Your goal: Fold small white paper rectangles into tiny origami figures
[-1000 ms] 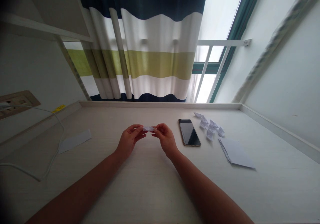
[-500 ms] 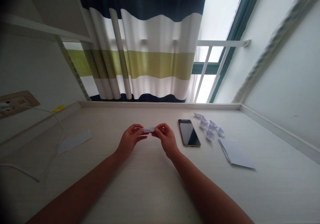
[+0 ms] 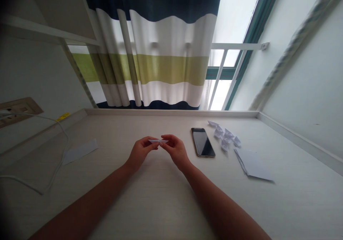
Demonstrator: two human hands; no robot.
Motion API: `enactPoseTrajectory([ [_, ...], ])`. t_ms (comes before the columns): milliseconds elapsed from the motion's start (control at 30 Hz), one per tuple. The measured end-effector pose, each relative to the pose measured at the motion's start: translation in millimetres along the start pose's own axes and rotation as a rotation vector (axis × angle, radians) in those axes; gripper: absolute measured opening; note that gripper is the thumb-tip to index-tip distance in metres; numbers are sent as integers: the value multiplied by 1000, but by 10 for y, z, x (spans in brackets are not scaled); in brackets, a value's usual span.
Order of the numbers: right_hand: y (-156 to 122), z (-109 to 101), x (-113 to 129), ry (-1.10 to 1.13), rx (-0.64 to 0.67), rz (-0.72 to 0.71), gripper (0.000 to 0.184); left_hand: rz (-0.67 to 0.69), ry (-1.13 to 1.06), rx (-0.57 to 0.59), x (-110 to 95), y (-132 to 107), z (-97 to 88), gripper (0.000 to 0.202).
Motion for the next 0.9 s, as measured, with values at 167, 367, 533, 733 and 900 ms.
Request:
enactPoseTrajectory([
  [167, -1, -24, -11, -104, -21, 28, 20, -23, -21, 25, -1, -7, 28, 21],
  [367, 13, -18, -8, -99, -17, 19, 19, -41, -48, 0, -9, -10, 13, 19],
  [533, 23, -7, 9, -111, -7, -1, 16, -41, -34, -18, -43, -14, 10, 18],
  [733, 24, 0, 19, -183, -5, -39, 13, -64, -12, -45, -36, -18, 7, 17],
  [900, 11, -3, 43, -218, -22, -58, 13, -68, -23, -56, -26, -12, -8, 17],
])
Point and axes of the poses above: each hand's wrist, its own y-axis towards the middle knuckle, its own z-axis out of the palm, x = y × z, the point moved 9 cm from there along y, towards the middle knuckle, and after that the axes turned 7 degrees about x, right-handed, at the moved point
